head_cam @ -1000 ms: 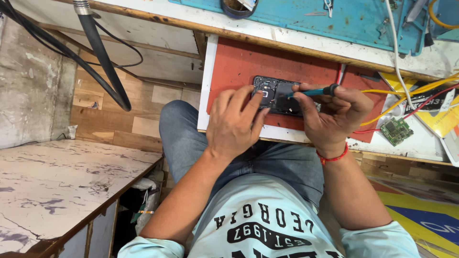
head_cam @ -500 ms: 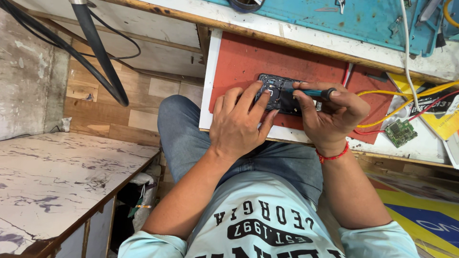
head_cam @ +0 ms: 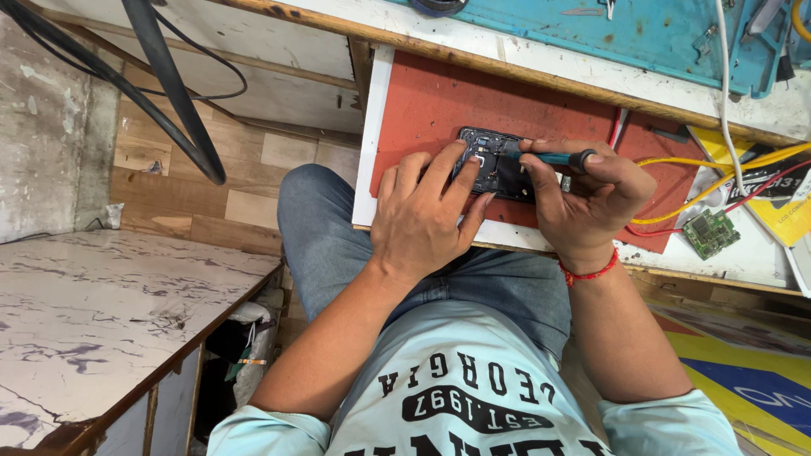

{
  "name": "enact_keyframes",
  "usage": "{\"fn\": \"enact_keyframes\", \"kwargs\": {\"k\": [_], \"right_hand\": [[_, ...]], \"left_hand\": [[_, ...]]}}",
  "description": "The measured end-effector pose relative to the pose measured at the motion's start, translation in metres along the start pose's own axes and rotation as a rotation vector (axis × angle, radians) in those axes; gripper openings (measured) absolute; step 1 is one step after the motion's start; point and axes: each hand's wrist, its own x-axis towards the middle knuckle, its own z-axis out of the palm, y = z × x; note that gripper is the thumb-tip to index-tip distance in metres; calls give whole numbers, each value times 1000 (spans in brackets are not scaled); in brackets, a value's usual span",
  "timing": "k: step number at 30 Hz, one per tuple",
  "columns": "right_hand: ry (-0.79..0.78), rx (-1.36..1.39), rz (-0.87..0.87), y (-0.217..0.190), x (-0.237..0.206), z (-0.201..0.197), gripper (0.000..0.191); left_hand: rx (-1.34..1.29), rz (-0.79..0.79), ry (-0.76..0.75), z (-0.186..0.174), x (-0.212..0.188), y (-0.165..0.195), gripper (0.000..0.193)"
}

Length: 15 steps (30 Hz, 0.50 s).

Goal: The person sits at a repair bench working on a disassembled smartphone back cover. They use a screwdriver to pry and scrape inside the phone housing, pick at components with their fingers, and reposition the phone on the mat while continuing to work on its interior.

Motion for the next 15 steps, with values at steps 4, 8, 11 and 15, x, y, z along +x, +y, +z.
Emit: {"fn": "enact_keyframes", "kwargs": {"k": [4, 8, 11, 15], "right_hand": [[-8, 23, 22, -2, 2, 1, 61], [-85, -43, -58, -5, 10, -1, 63], [-196, 77, 30, -8, 21, -4, 59], [-275, 143, 35, -19, 51, -7, 57]], "left_hand": [[-1, 1, 3, -1, 0, 0, 40], [-7, -1, 5, -1, 0, 0, 41], [-19, -3, 5, -1, -1, 1, 40], [-16, 3, 15, -5, 3, 2, 42]]}}
